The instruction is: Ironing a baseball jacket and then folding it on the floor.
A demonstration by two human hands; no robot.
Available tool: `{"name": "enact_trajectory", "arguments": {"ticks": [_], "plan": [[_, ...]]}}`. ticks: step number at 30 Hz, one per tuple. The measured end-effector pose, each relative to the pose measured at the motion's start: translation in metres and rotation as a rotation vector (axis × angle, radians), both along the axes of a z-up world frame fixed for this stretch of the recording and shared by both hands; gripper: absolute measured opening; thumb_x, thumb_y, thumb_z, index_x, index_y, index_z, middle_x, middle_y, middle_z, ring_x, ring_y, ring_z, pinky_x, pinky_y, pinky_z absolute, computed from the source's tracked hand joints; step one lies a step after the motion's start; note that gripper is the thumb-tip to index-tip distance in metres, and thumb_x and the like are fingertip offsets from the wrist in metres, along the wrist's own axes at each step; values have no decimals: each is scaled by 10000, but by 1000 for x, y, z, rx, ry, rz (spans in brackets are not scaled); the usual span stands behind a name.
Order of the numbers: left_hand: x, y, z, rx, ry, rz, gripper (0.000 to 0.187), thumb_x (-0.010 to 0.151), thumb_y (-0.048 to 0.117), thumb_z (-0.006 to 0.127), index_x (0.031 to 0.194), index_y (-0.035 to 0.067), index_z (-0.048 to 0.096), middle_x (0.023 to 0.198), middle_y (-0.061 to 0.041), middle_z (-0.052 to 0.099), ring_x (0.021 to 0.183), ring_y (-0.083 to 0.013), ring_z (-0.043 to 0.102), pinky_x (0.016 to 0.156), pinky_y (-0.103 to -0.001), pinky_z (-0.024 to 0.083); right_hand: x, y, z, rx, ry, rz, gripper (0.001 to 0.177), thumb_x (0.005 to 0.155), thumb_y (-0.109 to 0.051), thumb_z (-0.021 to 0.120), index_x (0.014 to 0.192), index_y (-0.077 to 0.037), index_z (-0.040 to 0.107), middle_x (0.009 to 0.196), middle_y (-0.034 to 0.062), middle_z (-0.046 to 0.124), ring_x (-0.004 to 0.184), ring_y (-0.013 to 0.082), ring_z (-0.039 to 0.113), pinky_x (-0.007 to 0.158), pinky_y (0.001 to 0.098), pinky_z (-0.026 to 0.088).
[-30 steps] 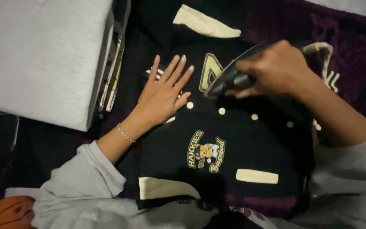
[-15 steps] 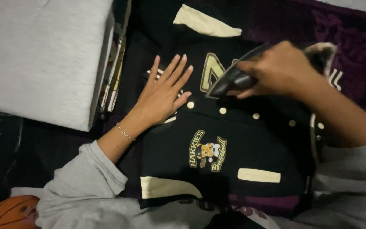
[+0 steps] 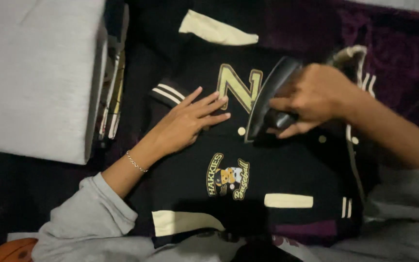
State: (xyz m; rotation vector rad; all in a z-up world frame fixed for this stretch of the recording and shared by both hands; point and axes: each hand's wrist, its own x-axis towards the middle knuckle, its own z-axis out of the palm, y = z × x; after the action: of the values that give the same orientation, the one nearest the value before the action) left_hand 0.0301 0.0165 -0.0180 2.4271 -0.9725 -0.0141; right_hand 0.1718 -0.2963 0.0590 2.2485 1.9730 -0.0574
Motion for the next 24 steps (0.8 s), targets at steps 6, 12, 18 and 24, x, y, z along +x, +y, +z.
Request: {"name": "enact_trajectory", "arguments": {"ticks": [6,12,18,24], "plan": [[1,-1,3,33,-30,21,766,752,-97,664,1455,198,588,1633,-37,404,1528,-251,330,1276,-525,209,10,1,8,-26,-86,28,788,656,-837,636,1057,-178,797,704,54,754,529,221,691,413,334,510],[-1,-3,11,77,58,2,839,658,-85,698,1441,193,586,1629,-42,379,1521,-261,310,1259,-539,191,-8,5,0,-83,33,58,720,729,-829,648,1056,-205,799,692,37,759,541,219,709,417,341,519],[-1,0,4,61,-30,24,791,711,-73,688,1454,180,590,1629,-52,390,1522,-266,322,1260,-530,202,16,-1,8,-227,-69,-123,741,695,-837,647,1098,-232,788,679,0,754,508,193,684,413,337,492],[-2,-3,10,74,-9,23,780,730,-82,664,1453,203,592,1634,-35,398,1527,-253,332,1268,-519,206,18,-11,-7,166,11,68,646,718,-781,658,893,-167,762,704,7,729,576,207,671,432,327,449]]}}
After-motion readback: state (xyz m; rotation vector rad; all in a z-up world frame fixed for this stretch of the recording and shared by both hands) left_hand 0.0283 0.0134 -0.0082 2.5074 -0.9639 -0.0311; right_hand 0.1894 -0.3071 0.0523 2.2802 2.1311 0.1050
